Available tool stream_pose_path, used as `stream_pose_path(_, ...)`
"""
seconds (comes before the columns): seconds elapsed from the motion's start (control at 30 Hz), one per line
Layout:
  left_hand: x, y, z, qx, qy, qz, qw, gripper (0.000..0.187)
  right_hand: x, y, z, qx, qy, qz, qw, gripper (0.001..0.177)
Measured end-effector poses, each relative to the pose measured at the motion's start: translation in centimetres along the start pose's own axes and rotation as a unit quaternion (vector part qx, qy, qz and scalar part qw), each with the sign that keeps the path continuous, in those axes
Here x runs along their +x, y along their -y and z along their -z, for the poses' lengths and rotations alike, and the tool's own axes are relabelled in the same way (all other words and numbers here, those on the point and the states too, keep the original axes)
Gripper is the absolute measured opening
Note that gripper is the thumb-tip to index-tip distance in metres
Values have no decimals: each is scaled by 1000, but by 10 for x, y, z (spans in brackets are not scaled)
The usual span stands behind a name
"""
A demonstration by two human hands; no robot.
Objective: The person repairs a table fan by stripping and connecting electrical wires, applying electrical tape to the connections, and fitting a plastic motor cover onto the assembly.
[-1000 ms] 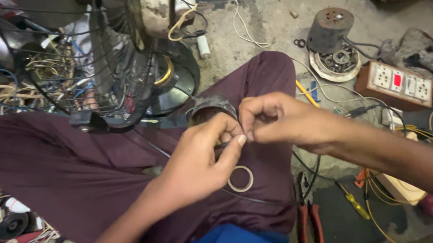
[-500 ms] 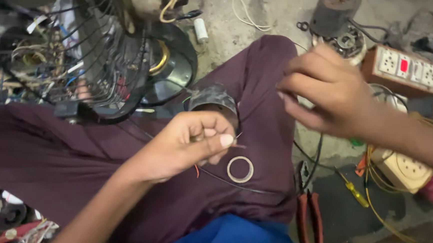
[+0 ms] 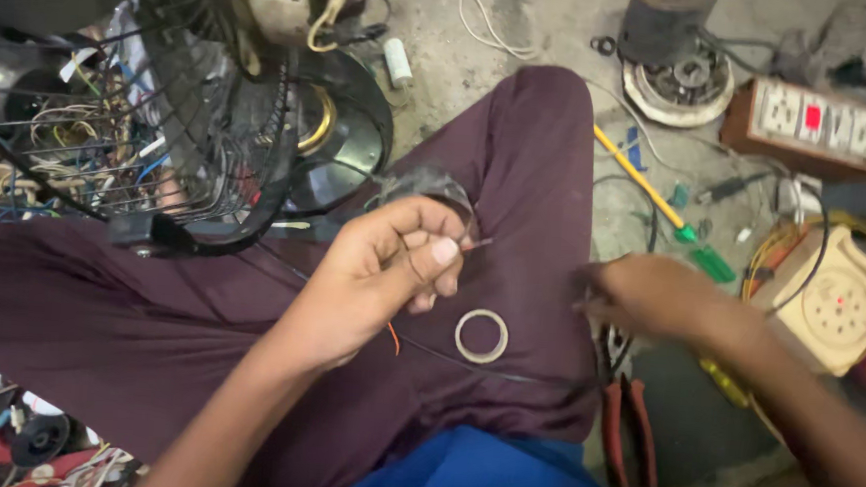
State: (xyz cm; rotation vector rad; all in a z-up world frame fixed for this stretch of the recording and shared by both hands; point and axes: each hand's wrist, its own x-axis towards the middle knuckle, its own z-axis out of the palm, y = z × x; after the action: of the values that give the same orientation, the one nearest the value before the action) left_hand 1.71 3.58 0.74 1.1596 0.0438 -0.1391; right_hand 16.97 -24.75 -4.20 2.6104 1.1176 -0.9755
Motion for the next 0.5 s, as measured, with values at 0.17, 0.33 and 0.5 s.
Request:
stream_pose_path(0.17,0,2,2,-13,-60,-28,998,20,-1,-109,-62,202,-123,-246,940,44)
stream_pose_path(0.33,2,35,14,-4,-118,-49,992,17,-39,-158,-154,313,-211,-391,839,49)
stream_pose_path(0.5,33,64,65,-54,-14,-51,997,19,-88,-187,-177,403,-287,-485,721,40)
